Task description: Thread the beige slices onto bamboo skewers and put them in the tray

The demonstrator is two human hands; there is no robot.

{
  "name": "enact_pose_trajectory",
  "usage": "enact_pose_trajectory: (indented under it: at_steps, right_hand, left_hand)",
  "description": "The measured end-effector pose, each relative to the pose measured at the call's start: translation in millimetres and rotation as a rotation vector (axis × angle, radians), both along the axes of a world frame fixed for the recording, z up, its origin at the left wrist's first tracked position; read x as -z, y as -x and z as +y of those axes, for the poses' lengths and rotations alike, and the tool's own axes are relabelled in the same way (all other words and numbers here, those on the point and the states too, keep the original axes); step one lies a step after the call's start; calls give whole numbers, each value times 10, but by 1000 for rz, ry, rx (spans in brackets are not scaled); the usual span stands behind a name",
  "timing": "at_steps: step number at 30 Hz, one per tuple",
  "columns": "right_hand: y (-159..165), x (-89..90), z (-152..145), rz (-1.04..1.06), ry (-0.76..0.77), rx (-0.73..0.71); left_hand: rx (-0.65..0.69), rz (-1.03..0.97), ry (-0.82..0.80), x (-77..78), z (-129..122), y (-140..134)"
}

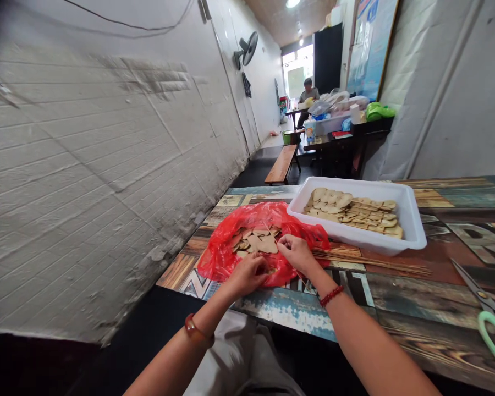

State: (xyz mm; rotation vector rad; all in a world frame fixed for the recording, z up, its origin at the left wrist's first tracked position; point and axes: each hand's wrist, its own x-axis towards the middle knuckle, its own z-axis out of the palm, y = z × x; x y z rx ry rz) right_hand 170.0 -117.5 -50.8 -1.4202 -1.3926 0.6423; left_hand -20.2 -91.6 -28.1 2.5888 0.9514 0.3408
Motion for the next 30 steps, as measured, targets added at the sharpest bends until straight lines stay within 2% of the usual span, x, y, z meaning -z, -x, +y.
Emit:
enact_pose_trajectory:
  at_steps: [4,7,10,12,14,17,26,28,30]
  right_hand:
    - [33,17,-12,70,-6,-3]
    - [23,30,-12,111,-4,11]
    - [4,18,-9,144,-5,26]
    - [-2,-6,-11,160,-10,33]
    - [0,-31,-13,171,-16,34]
    - [10,-50,-13,177,-24,36]
    - [14,-48,-38,202,1,27]
    - [6,-58,-50,215,8,28]
    - [1,-80,-71,226,13,25]
  left_hand:
    - [19,-78,58,12,10,-38]
    - [-57,-154,49,-27,131,-79]
    - [-162,-150,-122,-95,297,-138]
    - [-185,-53,-238,-137,378,-191]
    - [-174,75,-289,-167,424,-247]
    - [-158,160,-254,-189,458,-312]
    - [-209,12,-130,-124,533,-223]
    - [-215,-82,-83,-108,520,-184]
    - [-203,-277,78,-113,504,-153]
